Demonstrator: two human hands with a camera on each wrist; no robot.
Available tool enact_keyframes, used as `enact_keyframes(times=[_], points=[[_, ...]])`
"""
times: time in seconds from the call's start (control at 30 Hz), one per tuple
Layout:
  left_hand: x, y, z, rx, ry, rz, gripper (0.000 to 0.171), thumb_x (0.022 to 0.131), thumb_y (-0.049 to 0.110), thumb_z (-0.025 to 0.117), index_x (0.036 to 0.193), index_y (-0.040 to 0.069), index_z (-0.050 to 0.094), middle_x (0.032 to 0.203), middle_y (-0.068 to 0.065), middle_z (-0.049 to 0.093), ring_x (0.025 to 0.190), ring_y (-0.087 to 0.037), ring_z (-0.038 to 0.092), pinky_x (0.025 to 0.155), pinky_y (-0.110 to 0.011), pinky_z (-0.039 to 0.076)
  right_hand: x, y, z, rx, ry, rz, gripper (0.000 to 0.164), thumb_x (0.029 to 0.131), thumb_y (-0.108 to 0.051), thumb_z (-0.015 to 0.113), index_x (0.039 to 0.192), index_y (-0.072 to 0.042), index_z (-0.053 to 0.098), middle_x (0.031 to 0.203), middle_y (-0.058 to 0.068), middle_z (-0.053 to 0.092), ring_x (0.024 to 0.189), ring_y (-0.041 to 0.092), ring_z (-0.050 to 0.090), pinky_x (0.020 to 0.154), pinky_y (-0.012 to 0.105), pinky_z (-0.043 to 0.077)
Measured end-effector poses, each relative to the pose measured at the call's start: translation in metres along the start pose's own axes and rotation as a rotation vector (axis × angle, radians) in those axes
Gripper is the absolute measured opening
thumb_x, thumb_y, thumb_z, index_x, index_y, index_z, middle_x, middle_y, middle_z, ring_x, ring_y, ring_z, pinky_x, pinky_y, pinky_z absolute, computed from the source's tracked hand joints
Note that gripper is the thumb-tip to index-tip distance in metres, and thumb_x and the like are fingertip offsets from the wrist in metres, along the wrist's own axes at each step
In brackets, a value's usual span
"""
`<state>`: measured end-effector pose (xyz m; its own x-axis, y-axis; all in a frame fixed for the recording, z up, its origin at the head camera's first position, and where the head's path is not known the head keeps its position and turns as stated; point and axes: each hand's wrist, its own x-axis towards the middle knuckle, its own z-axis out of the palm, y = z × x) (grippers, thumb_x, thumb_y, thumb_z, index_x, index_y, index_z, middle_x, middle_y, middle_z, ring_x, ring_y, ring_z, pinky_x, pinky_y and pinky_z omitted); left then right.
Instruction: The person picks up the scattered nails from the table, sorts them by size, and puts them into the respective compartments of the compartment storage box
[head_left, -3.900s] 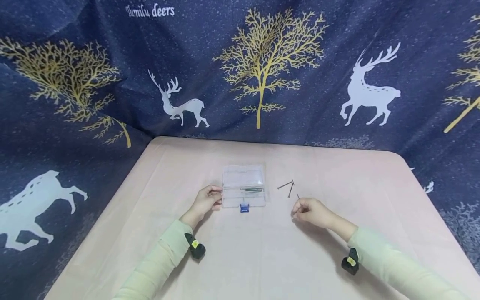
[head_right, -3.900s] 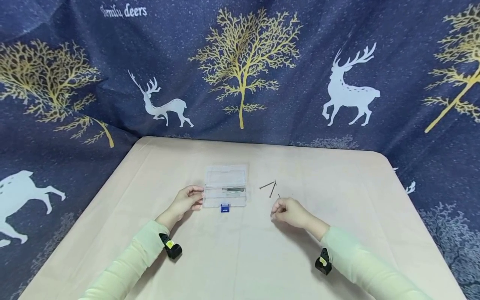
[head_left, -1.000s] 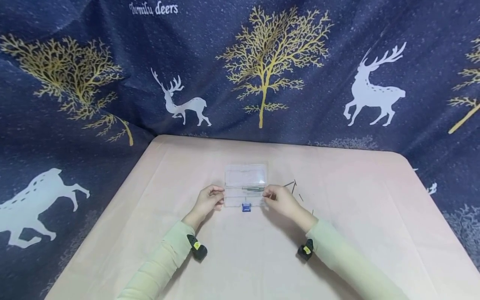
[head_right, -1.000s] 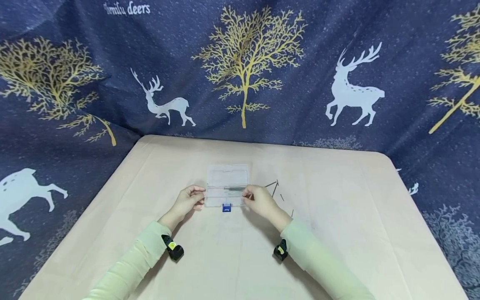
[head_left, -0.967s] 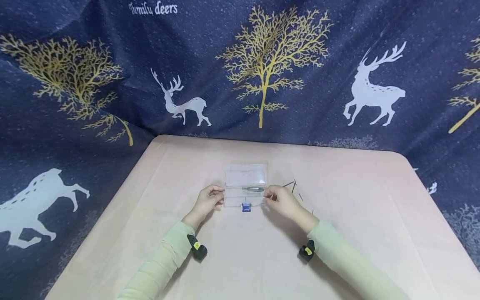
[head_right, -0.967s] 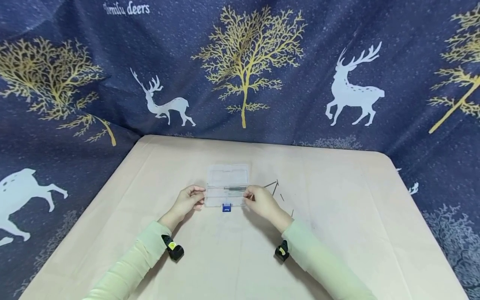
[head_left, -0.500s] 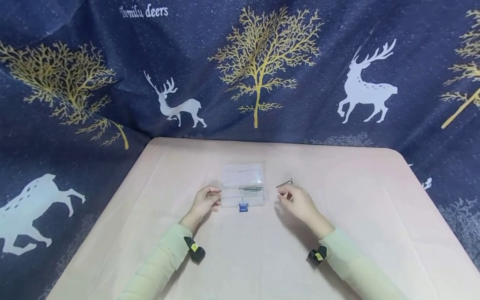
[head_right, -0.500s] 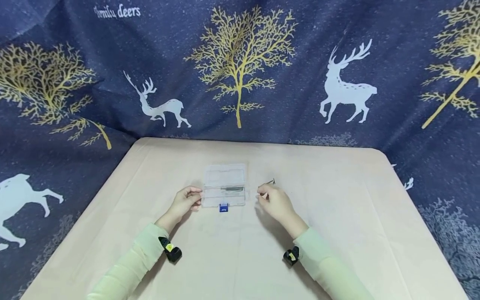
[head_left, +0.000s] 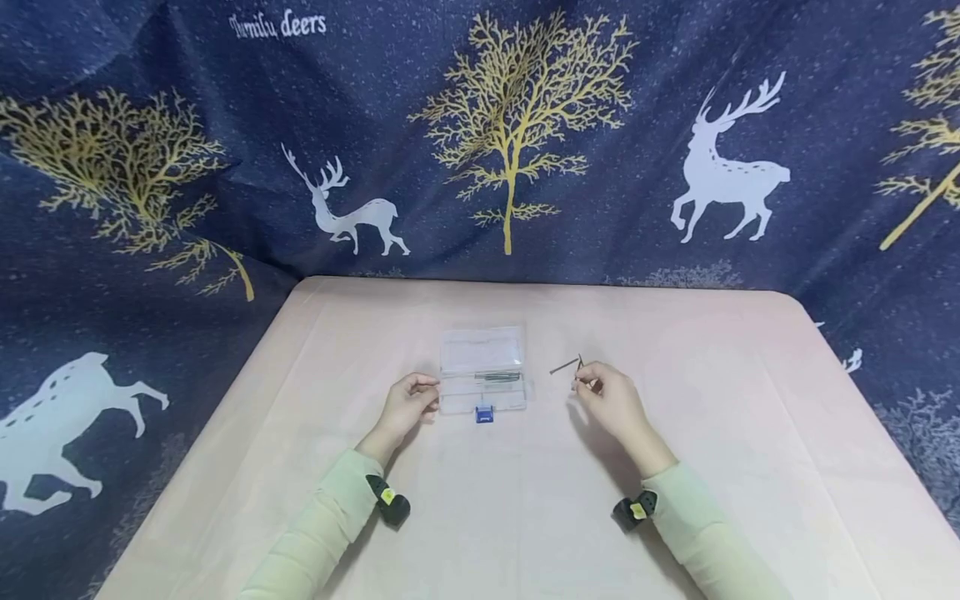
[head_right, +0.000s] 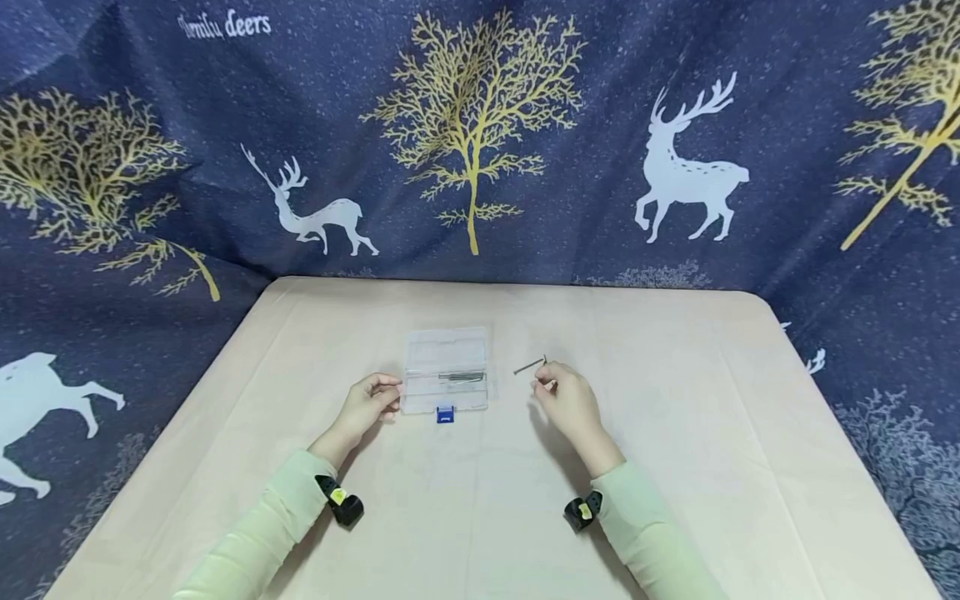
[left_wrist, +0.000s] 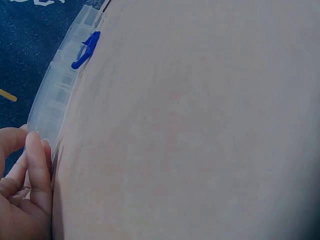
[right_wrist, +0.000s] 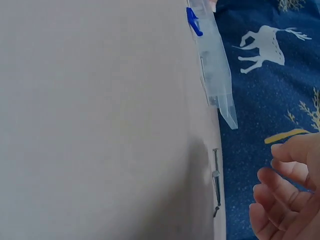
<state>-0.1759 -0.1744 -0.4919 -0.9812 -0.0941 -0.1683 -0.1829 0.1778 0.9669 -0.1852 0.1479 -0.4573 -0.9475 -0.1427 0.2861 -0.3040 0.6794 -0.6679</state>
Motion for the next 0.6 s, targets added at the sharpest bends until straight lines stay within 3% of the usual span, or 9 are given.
enact_keyframes(times=[0.13,0.37,0.6], points=[[0.000,-0.003,-0.002,0.015,0.024,0.000,0.022,0.088,0.000,0.054,0.109,-0.007,0.058,0.084,-0.009,0.062,0.065,-0.008,0.057,0.053,-0.017,0.056,0.009,-0.001,0.002,-0.001,0.007,-0.001,0.014,0.085,-0.008,0.063,0.096,0.001,0.066,0.093,0.015,0.069,0.074,0.026,0.061,0.068,0.039,0.054],[0.002,-0.010,0.004,0.009,0.004,0.008,0.022,0.087,0.000,0.055,0.107,-0.008,0.058,0.082,-0.007,0.062,0.065,-0.008,0.058,0.053,-0.018,0.056,0.008,0.005,0.006,0.011,0.022,0.102,0.015,0.085,-0.009,0.064,0.097,0.000,0.066,0.093,0.014,0.069,0.074,0.025,0.060,0.067,0.032,0.050],[0.002,-0.003,0.003,0.035,0.014,-0.005,0.022,0.088,0.001,0.055,0.108,-0.006,0.059,0.082,-0.006,0.060,0.066,-0.009,0.057,0.054,-0.018,0.056,0.007,0.010,0.005,0.018,0.040,0.136,0.015,0.084,-0.008,0.063,0.097,0.000,0.065,0.093,0.016,0.068,0.076,0.027,0.060,0.069,0.036,0.051]])
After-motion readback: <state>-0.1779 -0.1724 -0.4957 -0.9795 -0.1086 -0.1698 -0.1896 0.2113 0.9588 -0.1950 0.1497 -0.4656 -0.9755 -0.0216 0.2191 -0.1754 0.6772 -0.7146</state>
